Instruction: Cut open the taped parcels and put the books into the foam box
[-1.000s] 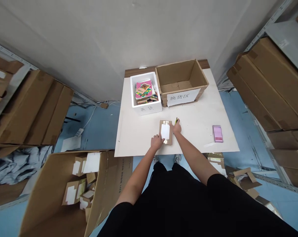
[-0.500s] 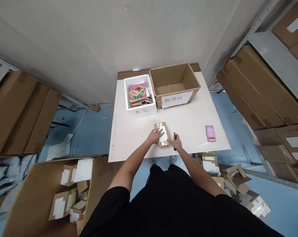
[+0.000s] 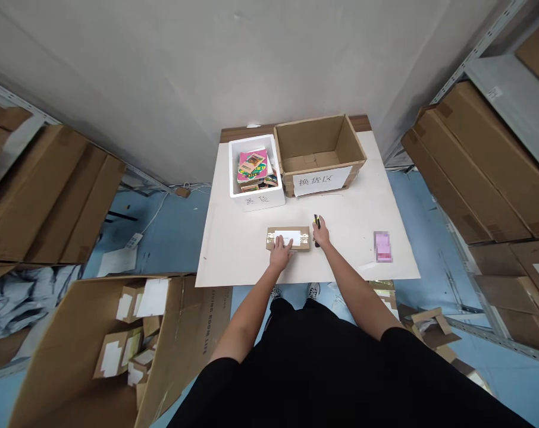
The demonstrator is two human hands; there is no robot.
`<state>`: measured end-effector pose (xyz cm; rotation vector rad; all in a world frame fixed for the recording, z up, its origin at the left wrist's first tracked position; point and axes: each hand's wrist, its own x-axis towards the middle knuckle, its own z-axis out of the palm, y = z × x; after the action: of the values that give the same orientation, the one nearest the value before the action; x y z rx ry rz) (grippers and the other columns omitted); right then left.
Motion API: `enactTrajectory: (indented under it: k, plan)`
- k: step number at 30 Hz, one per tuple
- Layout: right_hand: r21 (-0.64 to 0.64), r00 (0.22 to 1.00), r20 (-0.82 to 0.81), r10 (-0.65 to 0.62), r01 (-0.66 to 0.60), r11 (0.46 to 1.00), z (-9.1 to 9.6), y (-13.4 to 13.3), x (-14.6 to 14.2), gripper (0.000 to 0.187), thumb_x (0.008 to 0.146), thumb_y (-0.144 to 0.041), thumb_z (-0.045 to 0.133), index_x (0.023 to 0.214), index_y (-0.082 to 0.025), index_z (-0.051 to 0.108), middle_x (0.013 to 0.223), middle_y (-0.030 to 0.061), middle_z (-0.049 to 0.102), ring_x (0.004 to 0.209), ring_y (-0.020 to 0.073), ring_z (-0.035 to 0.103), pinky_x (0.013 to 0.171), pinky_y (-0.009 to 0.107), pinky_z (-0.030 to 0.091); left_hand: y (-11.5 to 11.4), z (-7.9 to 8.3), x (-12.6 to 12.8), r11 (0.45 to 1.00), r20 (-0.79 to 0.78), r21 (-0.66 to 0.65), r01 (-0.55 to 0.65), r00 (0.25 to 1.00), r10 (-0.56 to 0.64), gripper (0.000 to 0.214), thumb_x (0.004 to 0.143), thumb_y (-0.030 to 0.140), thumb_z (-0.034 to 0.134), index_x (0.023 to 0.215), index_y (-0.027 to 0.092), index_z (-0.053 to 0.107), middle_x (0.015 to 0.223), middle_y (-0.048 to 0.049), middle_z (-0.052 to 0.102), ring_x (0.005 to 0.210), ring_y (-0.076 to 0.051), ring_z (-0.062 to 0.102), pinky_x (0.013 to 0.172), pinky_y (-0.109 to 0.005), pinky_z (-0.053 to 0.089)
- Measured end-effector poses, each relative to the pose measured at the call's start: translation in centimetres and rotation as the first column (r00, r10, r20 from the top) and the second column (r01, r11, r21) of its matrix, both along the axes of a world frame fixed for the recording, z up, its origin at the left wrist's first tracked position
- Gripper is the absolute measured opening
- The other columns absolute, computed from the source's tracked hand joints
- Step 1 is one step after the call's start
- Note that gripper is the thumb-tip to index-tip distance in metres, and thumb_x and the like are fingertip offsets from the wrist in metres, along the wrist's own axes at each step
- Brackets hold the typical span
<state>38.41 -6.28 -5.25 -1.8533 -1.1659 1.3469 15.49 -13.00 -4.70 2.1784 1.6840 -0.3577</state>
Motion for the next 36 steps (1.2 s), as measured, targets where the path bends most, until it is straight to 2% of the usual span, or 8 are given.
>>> enactTrajectory:
  k: [3, 6, 15, 23, 25, 28, 32, 36]
  plan:
    - [-0.070, 0.981, -0.190, -0.048, 0.035, 0.997, -0.5, -3.5, 1.7, 0.068, 0.105, -0.051, 0.048, 0.166, -0.024, 0.031, 0.069, -0.0062, 0.060, 0.049, 0.0154, 0.057, 0.054, 0.027, 0.055, 0.0, -0.2, 0.3, 1.000, -0.006, 0.025, -0.009, 1.000, 0.009, 0.073, 0.106, 0.048, 0.048, 0.173, 0.031, 0.023, 0.176, -0.0170, 0.028, 0.165, -0.038, 0.016, 0.128, -0.063, 0.024]
    - [-0.113, 0.960, -0.279, 0.008, -0.041, 0.993, -0.8, -5.5, 2.6, 0.065, 0.101, -0.049, 0.056, 0.160, -0.026, 0.040, 0.064, -0.0090, 0.056, 0.047, 0.0141, 0.054, 0.050, 0.025, 0.054, -0.1, -0.3, 0.8, 0.998, -0.037, 0.045, -0.034, 0.999, 0.036, 0.073, 0.107, 0.045, 0.047, 0.173, 0.030, 0.021, 0.175, -0.0185, 0.029, 0.165, -0.038, 0.018, 0.127, -0.064, 0.025]
    - [-0.099, 0.939, -0.320, 0.126, -0.165, 0.981, -0.5, -5.6, 2.3, 0.058, 0.103, -0.031, 0.051, 0.159, -0.023, 0.041, 0.058, -0.0109, 0.055, 0.042, 0.0133, 0.053, 0.047, 0.022, 0.051, 0.3, 0.1, 1.2, 0.999, -0.084, 0.037, -0.031, 0.996, 0.034, 0.064, 0.110, 0.043, 0.037, 0.171, 0.027, 0.029, 0.175, -0.0211, 0.029, 0.164, -0.038, 0.021, 0.126, -0.064, 0.027]
    - [-0.151, 0.912, -0.338, 0.232, -0.295, 0.943, -0.1, -8.2, 4.9, 0.054, 0.097, -0.035, 0.061, 0.150, -0.025, 0.052, 0.056, -0.0110, 0.056, 0.041, 0.0133, 0.050, 0.043, 0.021, 0.048, 0.8, 1.0, 1.1, 0.999, -0.106, 0.034, -0.035, 0.994, 0.039, 0.064, 0.108, 0.050, 0.039, 0.169, 0.033, 0.032, 0.169, -0.0176, 0.041, 0.160, -0.038, 0.028, 0.122, -0.063, 0.033]
    - [-0.135, 0.966, -0.234, 0.111, -0.145, 0.980, -0.3, -8.3, 4.0, 0.059, 0.098, -0.040, 0.061, 0.154, -0.027, 0.047, 0.068, -0.0080, 0.064, 0.045, 0.0136, 0.055, 0.048, 0.023, 0.053, 1.7, 1.8, 0.9, 0.999, -0.089, 0.014, -0.046, 0.995, 0.047, 0.060, 0.108, 0.052, 0.039, 0.166, 0.032, 0.040, 0.161, -0.0177, 0.050, 0.153, -0.037, 0.038, 0.119, -0.059, 0.038]
    - [-0.108, 0.997, 0.000, -0.077, 0.076, 0.991, -0.5, -7.9, 0.8, 0.081, 0.094, -0.052, 0.068, 0.163, -0.030, 0.032, 0.107, 0.0031, 0.075, 0.070, 0.0182, 0.072, 0.066, 0.029, 0.060, 3.8, 3.2, -0.1, 0.996, -0.073, 0.030, -0.085, 0.994, 0.087, 0.057, 0.108, 0.052, 0.043, 0.161, 0.031, 0.047, 0.152, -0.0160, 0.058, 0.144, -0.033, 0.047, 0.115, -0.050, 0.042]
    - [-0.167, 0.987, 0.151, -0.050, 0.075, 0.983, -0.7, -6.4, -4.0, 0.103, 0.086, -0.058, 0.079, 0.167, -0.030, 0.022, 0.138, 0.0148, 0.068, 0.116, 0.0322, 0.073, 0.088, 0.039, 0.060, 6.3, 4.2, -1.8, 0.998, -0.068, -0.008, -0.068, 0.995, 0.068, 0.070, 0.100, 0.051, 0.062, 0.163, 0.031, 0.040, 0.162, -0.0136, 0.049, 0.153, -0.033, 0.037, 0.123, -0.046, 0.032]
    - [-0.186, 0.976, 0.214, -0.051, 0.092, 0.978, -0.5, -4.0, -6.3, 0.111, 0.083, -0.060, 0.082, 0.168, -0.027, 0.020, 0.132, 0.0169, 0.071, 0.122, 0.0361, 0.070, 0.093, 0.043, 0.058, 5.6, 4.0, -3.0, 0.981, -0.098, -0.051, -0.187, 0.979, 0.181, 0.080, 0.095, 0.059, 0.066, 0.163, 0.028, 0.038, 0.154, -0.0180, 0.054, 0.144, -0.036, 0.046, 0.118, -0.047, 0.037]
